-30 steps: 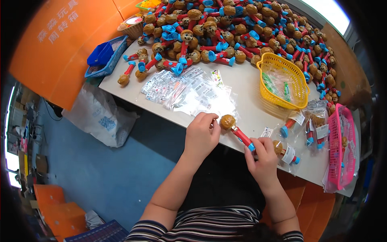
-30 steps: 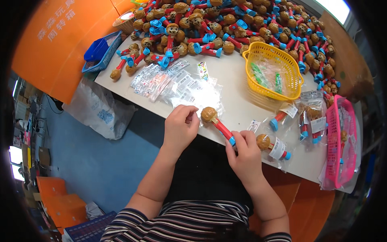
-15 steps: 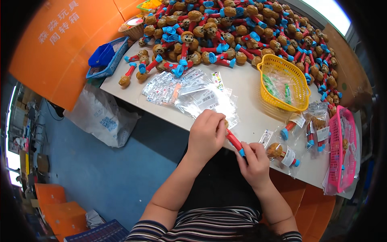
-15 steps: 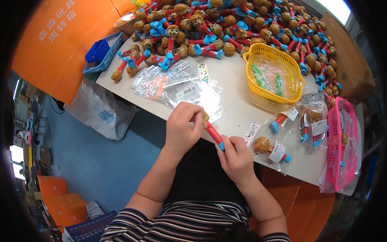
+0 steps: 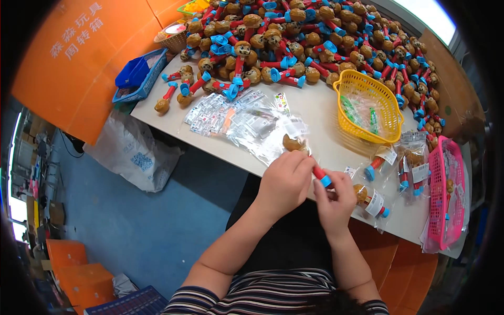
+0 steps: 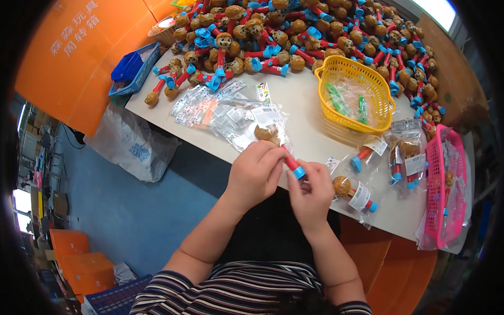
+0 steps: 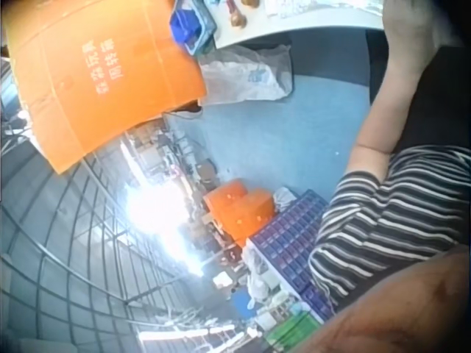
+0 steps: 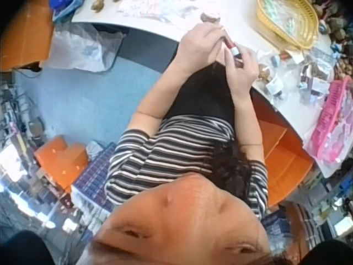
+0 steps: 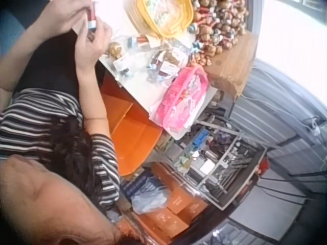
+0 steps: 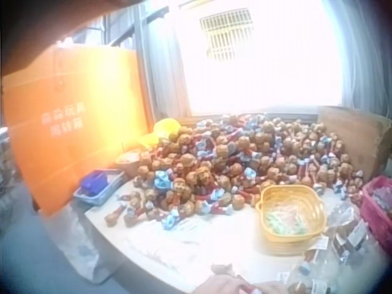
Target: Packaging toy microphones into plastic bags and placing them in a tray.
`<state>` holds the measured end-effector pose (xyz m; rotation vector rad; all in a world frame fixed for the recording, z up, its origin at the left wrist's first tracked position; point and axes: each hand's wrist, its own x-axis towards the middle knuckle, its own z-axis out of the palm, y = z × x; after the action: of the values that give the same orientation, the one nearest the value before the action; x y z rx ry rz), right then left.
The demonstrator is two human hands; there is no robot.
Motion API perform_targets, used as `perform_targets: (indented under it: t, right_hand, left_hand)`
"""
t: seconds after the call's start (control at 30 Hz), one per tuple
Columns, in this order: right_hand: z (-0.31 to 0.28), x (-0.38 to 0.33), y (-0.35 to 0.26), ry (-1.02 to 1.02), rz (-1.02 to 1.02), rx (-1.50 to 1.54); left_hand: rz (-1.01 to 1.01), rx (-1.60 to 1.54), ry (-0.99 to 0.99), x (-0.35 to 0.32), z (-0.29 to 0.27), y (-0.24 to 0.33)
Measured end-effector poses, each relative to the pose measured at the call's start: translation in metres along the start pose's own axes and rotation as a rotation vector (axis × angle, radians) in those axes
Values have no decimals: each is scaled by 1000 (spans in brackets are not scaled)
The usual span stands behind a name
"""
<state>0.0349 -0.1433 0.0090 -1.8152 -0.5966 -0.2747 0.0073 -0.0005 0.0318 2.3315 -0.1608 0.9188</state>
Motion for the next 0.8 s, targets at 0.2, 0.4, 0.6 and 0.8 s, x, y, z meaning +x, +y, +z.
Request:
perform_targets:
  t: [0.2, 0.4, 0.6, 0.8]
  right_hand:
    - [2, -3, -3, 30, 513, 563]
    - [7, 0, 1, -20, -330, -146]
    - [6, -1, 3, 8, -152, -23]
    - [5, 1, 2, -77, 140, 191]
  left_hand:
    - [-51, 3, 120, -7, 0, -6]
    - [16, 34, 178, 5, 3, 2]
    - [60, -59, 36, 2, 2, 8]
    - [-70, -56, 52, -16, -2, 4]
